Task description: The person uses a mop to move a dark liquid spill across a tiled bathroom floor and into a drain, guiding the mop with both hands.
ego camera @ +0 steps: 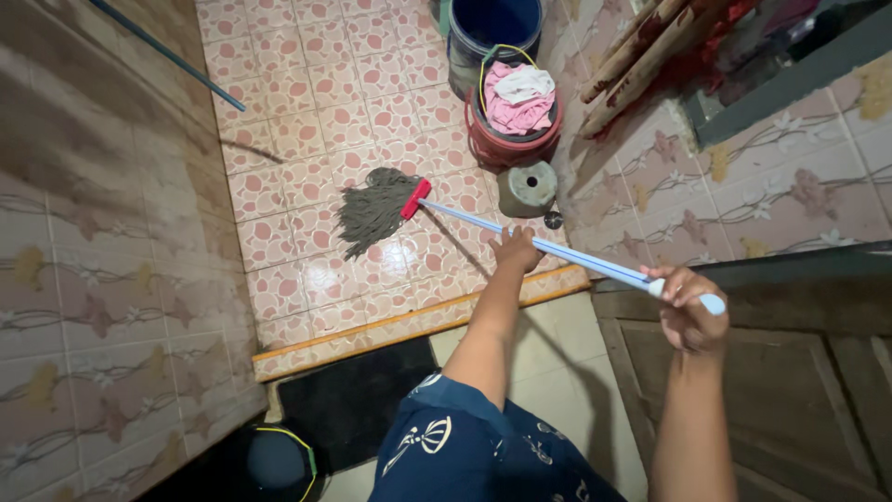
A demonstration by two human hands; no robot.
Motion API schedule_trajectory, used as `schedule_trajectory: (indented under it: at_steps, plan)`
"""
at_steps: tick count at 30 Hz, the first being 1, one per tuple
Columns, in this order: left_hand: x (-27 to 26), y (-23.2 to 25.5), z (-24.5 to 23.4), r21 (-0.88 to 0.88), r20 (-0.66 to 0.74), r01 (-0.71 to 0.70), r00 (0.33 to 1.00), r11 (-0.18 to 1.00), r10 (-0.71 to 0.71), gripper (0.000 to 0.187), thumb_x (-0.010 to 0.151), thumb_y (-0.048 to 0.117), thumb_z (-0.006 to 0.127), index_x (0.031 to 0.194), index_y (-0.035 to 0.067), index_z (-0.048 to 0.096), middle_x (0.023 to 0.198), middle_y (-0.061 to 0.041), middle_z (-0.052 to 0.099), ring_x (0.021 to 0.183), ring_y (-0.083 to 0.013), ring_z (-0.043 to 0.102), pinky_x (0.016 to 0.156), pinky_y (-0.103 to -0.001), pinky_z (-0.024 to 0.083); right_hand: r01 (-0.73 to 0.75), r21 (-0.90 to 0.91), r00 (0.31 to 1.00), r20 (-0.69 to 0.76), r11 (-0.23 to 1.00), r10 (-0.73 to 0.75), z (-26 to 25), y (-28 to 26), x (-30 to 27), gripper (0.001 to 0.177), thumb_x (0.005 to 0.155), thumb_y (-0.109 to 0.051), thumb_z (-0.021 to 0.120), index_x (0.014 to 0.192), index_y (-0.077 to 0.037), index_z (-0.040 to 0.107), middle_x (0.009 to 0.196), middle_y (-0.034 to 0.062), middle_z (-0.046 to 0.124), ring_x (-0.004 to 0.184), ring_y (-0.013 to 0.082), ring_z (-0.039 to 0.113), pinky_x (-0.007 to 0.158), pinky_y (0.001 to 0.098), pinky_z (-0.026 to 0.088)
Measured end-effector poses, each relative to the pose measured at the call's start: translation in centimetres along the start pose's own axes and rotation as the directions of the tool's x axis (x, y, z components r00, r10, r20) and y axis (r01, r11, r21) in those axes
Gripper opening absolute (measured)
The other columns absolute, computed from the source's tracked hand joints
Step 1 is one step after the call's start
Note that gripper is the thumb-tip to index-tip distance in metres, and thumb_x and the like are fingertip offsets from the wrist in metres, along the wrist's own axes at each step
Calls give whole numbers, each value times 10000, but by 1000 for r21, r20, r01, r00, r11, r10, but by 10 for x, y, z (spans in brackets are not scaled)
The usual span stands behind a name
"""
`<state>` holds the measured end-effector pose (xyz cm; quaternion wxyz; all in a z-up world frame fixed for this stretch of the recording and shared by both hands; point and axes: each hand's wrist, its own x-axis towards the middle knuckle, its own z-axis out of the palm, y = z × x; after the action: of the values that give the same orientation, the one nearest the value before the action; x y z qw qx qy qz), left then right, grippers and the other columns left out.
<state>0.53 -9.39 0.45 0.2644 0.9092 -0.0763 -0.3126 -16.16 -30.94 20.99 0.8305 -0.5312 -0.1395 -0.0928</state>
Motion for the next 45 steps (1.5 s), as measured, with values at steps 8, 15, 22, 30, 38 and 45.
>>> schedule_trajectory:
  at_steps: [8, 15, 22, 30, 38, 45]
  plan:
    - [-18, -34, -13, 131, -2, -72, 997, 989, 73, 541, 913, 568, 601, 1343, 239, 599, 1527, -13, 521, 1537, -357, 304, 1202, -747, 128, -48, 38, 998, -31, 998, 49, 13, 27, -16, 276, 1028, -188, 696, 804, -74, 583, 905, 80, 580, 1120, 321, 604, 1213, 680, 369]
    - [-22, -119, -30, 139, -16, 101, 995, 985, -99, 653, 929, 664, 551, 1426, 240, 540, 1601, -10, 441, 1544, -357, 263, 1210, -723, 88, -192, 88, 981, 27, 977, 191, 41, 89, -13, 206, 1036, -174, 674, 872, -77, 596, 981, 79, 595, 1210, 322, 567, 1170, 562, 353]
    - [-48, -215, -69, 80, -61, 327, 944, 941, -323, 609, 972, 545, 521, 1528, 316, 427, 1665, 56, 312, 1570, -325, 198, 1207, -740, 26, -411, -85, 894, 160, 908, 419, 100, 156, 18, 219, 999, -161, 687, 835, -74, 571, 1115, 116, 662, 1346, 369, 540, 1164, 514, 355]
    - [-90, -283, -91, 25, -113, 463, 882, 886, -458, 572, 1001, 530, 498, 1523, 313, 410, 1701, 29, 245, 1577, -316, 173, 1209, -729, 21, -474, -187, 793, 336, 861, 509, 156, 198, 41, 195, 1008, -171, 664, 864, -86, 562, 1208, 120, 670, 1428, 368, 505, 1178, 500, 359]
    - [-105, -292, -90, -80, -155, 487, 856, 870, -493, 615, 994, 484, 539, 1549, 278, 372, 1691, 12, 248, 1581, -318, 164, 1219, -713, 20, -436, -286, 744, 420, 853, 520, 169, 196, 52, 165, 954, -103, 690, 859, -86, 557, 1212, 113, 652, 1420, 357, 507, 1166, 492, 360]
    - [-68, -242, -71, -235, -216, 405, 864, 883, -454, 559, 970, 492, 561, 1463, 261, 433, 1658, 18, 264, 1550, -334, 201, 1202, -721, 76, -358, -278, 834, 334, 891, 439, 137, 158, 61, 147, 913, -91, 709, 829, -82, 589, 1094, 106, 683, 1310, 354, 579, 1128, 507, 411]
